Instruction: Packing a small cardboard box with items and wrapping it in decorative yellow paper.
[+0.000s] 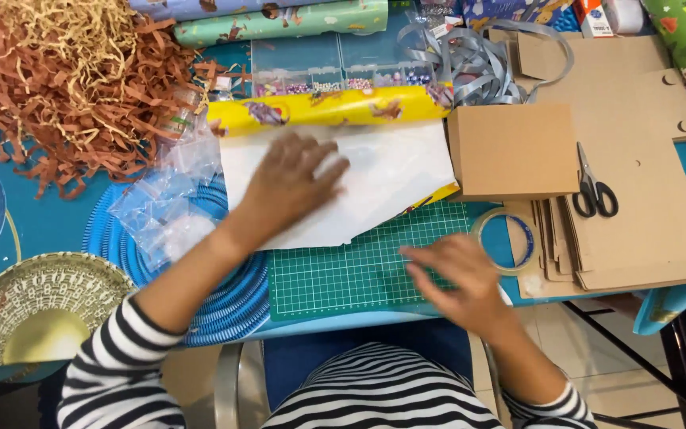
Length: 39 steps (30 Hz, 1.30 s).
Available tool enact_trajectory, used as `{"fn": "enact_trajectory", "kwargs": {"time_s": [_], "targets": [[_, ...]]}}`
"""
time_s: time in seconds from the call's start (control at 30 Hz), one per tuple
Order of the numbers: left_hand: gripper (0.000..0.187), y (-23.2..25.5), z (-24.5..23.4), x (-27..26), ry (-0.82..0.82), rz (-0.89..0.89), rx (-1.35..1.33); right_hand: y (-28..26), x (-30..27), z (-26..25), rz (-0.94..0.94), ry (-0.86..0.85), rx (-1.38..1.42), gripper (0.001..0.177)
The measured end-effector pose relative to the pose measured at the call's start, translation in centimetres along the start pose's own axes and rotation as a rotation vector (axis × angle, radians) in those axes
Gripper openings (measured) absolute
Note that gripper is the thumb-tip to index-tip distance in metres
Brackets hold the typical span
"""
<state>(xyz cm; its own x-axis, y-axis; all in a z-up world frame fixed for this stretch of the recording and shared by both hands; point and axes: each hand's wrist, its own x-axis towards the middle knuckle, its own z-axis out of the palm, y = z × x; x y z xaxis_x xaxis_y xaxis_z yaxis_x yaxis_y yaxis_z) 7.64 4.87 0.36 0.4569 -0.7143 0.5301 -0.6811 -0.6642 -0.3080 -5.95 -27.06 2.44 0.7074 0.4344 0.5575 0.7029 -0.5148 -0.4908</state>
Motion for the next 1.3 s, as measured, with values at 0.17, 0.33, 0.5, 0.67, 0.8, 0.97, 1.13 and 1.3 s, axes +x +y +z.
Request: {"fn": "enact_trajectory", "kwargs": {"time_s": [0.17,0.33,0.5,0.67,0.8,0.97,1.13,1.3], "targets": [[0.086,6.6,-3.8,-2.5,-0.245,-0.086,-0.344,6.7,1.4,-10.7,0.282,-0.060,-0.340,0.103],[0.054,7.0,-2.1,-3.6,-0.310,-0.187,-0.383,13.6,4.9,-14.2,0.436,-0.451,-0.445,0.145],[0.015,5.5,-5.1,-2.2,-0.357,-0.245,-0.795,15.2,6.7,-15.0,0.616,-0.659,-0.212,0.125],[0.015,5.5,-6.2,-1.7,-0.526,-0.258,-0.906,14.5,5.8,-16.0,0.509,-0.541,-0.209,0.114],[0.015,5.9,-6.3,-1.4,-0.613,-0.249,-0.949,13.9,5.2,-16.6,0.511,-0.508,-0.272,0.109],[0.013,5.8,-6.4,-1.5,-0.612,-0.214,-0.982,13.6,3.7,-20.3,0.290,-0.403,-0.335,0.116],[0.015,5.9,-6.5,-1.2,-0.621,-0.187,-1.016,10.2,4.3,-18.9,0.260,-0.516,-0.021,0.110],[0.011,7.3,-6.8,-1.5,-0.525,-0.073,-1.005,8.5,6.2,-13.2,0.538,-0.789,0.227,0.102]]}}
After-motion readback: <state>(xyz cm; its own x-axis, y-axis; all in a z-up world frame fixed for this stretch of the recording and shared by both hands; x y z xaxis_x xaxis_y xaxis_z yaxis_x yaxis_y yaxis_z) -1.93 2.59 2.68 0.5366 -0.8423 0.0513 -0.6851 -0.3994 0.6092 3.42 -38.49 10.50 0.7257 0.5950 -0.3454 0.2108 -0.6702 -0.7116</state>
